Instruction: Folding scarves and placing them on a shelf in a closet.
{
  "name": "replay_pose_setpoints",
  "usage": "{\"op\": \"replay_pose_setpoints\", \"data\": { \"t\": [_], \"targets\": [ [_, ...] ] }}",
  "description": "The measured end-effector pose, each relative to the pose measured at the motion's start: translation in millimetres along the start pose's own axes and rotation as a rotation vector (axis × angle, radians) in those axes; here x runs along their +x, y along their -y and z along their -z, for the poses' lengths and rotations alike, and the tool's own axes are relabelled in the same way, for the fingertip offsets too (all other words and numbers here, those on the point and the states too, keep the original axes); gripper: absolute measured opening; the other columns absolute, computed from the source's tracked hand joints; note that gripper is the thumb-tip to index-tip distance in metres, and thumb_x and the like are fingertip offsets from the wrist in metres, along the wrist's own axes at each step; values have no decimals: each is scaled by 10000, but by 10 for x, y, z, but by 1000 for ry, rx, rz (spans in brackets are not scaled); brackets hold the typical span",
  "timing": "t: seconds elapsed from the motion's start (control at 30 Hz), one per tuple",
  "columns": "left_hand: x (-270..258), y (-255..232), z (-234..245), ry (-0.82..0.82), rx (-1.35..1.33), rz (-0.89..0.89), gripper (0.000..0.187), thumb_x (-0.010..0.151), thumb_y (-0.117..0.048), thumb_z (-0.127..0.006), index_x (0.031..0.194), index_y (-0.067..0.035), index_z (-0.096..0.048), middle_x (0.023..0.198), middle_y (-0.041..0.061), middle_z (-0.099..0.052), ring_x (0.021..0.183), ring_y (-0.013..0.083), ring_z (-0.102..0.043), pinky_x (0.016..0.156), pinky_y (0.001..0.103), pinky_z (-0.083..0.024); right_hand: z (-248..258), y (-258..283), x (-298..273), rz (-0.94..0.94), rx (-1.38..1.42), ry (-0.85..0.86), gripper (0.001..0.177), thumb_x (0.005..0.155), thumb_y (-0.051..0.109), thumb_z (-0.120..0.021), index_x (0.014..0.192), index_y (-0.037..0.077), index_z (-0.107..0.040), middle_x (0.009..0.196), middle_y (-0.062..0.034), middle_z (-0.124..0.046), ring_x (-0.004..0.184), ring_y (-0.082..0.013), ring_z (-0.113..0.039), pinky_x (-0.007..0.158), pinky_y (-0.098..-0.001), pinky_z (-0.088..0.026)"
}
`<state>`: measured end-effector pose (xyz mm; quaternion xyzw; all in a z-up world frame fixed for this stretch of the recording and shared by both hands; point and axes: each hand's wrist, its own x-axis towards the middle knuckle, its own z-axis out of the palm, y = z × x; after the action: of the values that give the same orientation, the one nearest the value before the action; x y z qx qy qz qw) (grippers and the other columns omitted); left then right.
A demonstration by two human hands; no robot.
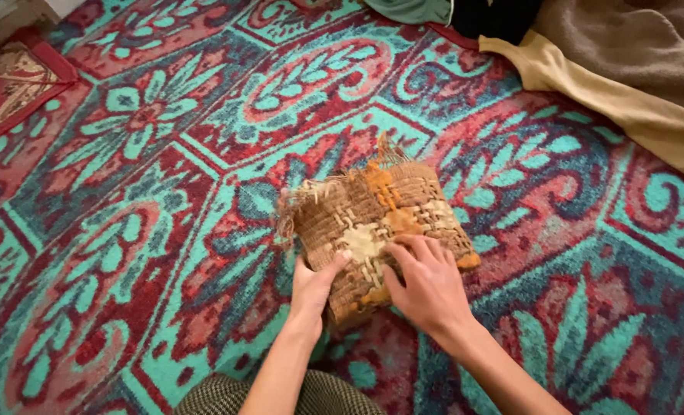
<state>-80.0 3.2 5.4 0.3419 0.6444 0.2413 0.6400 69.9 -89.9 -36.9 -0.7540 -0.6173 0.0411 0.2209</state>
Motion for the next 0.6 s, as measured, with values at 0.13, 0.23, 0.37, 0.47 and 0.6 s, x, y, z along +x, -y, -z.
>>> {"op": "replay_pose_setpoints", "data": {
  "t": [0.13, 0.23, 0.37, 0.47, 0.6],
  "targets": [
    [145, 88, 95, -150, 247, 63, 962, 824, -415, -770, 1603, -223, -240, 1659, 40, -272, 1489, 298, -343, 1166, 521, -393, -142, -123, 160, 107, 23, -61, 292, 943, 346, -618, 1169, 182, -704, 1328, -63, -648, 1233, -231, -574, 1086, -518, -383],
    [294, 266, 126, -533, 354, -790, 315, 906, -238, -700, 1149, -98, -558, 1103, 75, -486, 983, 231, -545, 841, 403, -473, -284, -270, 215, 188, -149, -292, 420, 959, 392, -640, 1315, 171, -656, 1427, -86, -601, 1371, -291, -528, 1111, -459, -399],
    [330, 45, -183, 278, 906, -1290, 355, 1015, -358, -335, 1227, -123, -497, 1286, 79, -490, 1214, 243, -404, 1048, 454, -255, -562, -362, 77, 182, -359, -153, 676, 977, 501, -379, 1580, 195, -377, 1683, -40, -308, 1575, -214, -217, 1261, -434, -148],
    [326, -446, -89, 344, 1228, -977, 503, 969, -212, -361, 1459, -198, -472, 1620, 39, -370, 1529, 233, -252, 1275, 540, -79, -549, -289, 24, 216, -376, -190, 663, 984, 459, -377, 1590, 192, -371, 1677, -13, -322, 1575, -209, -228, 1261, -422, -170],
    [2049, 97, 580, -494, 962, -774, 488, 999, -316, -465, 1348, -12, -619, 1485, 188, -533, 1357, 415, -467, 1106, 552, -362, -436, -318, 97, 207, -247, -189, 562, 975, 484, -496, 1479, 242, -558, 1543, 18, -534, 1473, -186, -423, 1140, -385, -315]
  ]
}}
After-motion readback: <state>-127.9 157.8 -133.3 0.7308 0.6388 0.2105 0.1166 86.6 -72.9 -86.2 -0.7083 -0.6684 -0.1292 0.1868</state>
